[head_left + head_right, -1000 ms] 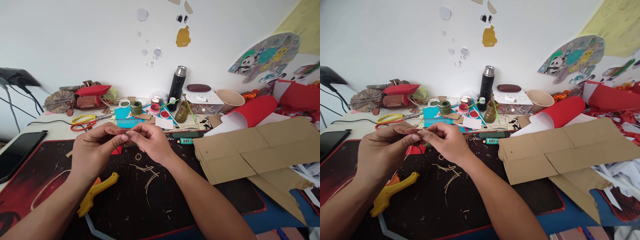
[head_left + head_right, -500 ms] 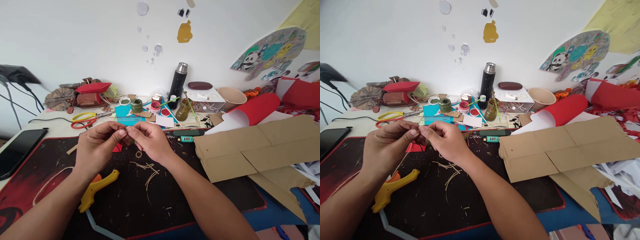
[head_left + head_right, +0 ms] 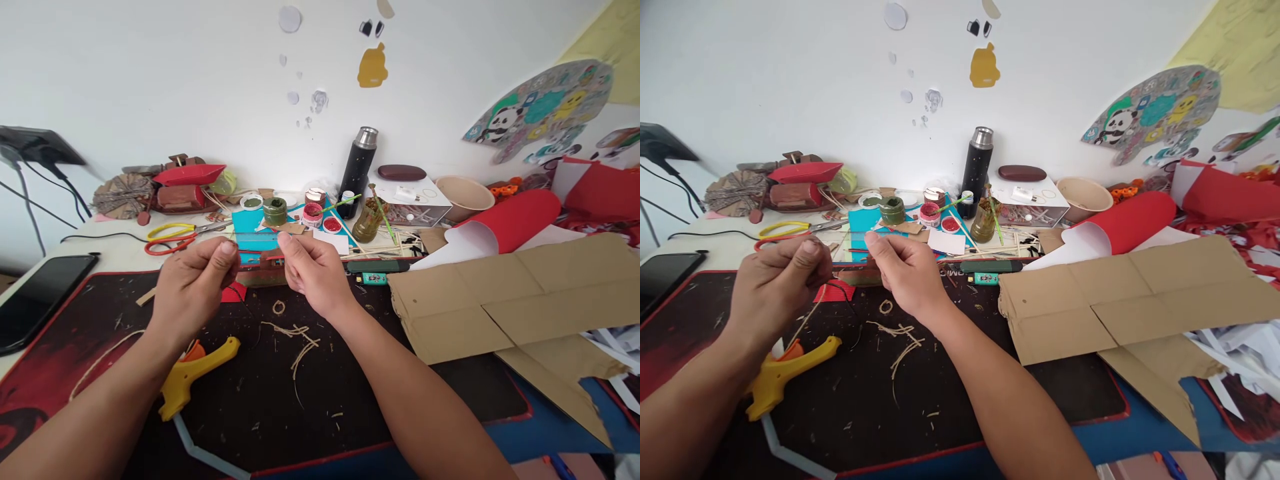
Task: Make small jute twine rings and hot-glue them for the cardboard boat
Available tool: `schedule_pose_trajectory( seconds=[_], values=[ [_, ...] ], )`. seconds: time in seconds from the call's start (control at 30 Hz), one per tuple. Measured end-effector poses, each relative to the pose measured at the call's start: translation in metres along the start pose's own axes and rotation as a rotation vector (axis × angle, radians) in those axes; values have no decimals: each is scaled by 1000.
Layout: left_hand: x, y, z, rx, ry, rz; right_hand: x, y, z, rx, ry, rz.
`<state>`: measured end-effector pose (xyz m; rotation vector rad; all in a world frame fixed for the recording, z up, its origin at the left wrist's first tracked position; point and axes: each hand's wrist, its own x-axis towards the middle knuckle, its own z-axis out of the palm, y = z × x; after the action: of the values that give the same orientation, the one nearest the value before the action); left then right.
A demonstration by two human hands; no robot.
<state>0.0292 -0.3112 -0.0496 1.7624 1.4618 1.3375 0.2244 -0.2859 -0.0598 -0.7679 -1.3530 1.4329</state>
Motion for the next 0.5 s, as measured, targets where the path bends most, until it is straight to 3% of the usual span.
schedule_pose_trajectory(
  seconds=[0.3,0.5],
  values=[
    [21,-4,-22,90,166,-42,3,-1,-3,4,17,40],
    [32,-11,-23,-3,239,-10,-2,-4,0,-5,-123,43]
  ],
)
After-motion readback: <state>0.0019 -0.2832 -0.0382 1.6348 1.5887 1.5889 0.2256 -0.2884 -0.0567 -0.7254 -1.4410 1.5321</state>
